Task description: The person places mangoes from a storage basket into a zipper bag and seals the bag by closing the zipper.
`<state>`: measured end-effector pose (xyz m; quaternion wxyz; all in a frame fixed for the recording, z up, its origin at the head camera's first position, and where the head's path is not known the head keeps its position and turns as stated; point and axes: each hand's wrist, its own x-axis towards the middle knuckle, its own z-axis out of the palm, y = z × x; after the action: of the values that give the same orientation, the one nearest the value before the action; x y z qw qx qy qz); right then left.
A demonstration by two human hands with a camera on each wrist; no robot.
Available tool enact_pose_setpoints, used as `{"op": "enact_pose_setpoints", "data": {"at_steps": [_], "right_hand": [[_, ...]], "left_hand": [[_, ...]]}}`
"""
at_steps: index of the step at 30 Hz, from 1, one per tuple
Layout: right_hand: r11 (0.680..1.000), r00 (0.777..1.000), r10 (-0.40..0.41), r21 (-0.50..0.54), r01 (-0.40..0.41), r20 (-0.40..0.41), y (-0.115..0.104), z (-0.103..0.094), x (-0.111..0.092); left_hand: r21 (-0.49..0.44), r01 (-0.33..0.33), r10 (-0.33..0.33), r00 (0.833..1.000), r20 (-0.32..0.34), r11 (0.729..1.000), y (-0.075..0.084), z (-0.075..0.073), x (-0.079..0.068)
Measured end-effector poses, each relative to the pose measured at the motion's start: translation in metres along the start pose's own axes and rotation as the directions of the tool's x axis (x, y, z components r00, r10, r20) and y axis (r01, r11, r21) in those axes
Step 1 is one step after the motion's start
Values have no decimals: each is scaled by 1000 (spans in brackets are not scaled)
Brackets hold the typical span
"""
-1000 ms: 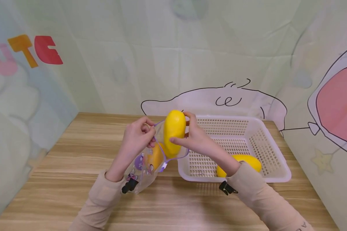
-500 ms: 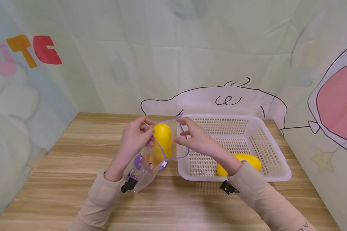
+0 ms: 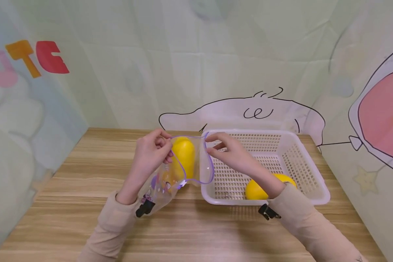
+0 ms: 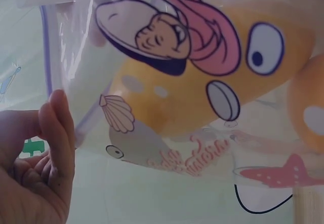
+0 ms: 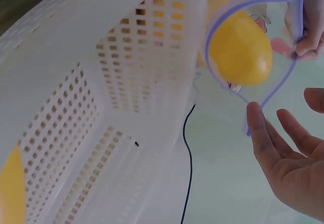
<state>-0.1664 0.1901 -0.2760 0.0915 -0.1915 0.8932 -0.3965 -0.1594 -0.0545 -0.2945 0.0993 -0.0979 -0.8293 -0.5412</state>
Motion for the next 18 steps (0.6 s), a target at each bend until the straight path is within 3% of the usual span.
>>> {"op": "enact_pose_setpoints", "data": {"at_steps": [12,18], "right_hand": [[992,1000,-13,-126,15,17,27,-29,-18],[971,996,-44,-231,61,78,44,-39,-25]], "left_hand": [[-39,30,-28,998,57,999,0,3,-3],[-33,21,-19,998,55,999,0,4,-3]]}}
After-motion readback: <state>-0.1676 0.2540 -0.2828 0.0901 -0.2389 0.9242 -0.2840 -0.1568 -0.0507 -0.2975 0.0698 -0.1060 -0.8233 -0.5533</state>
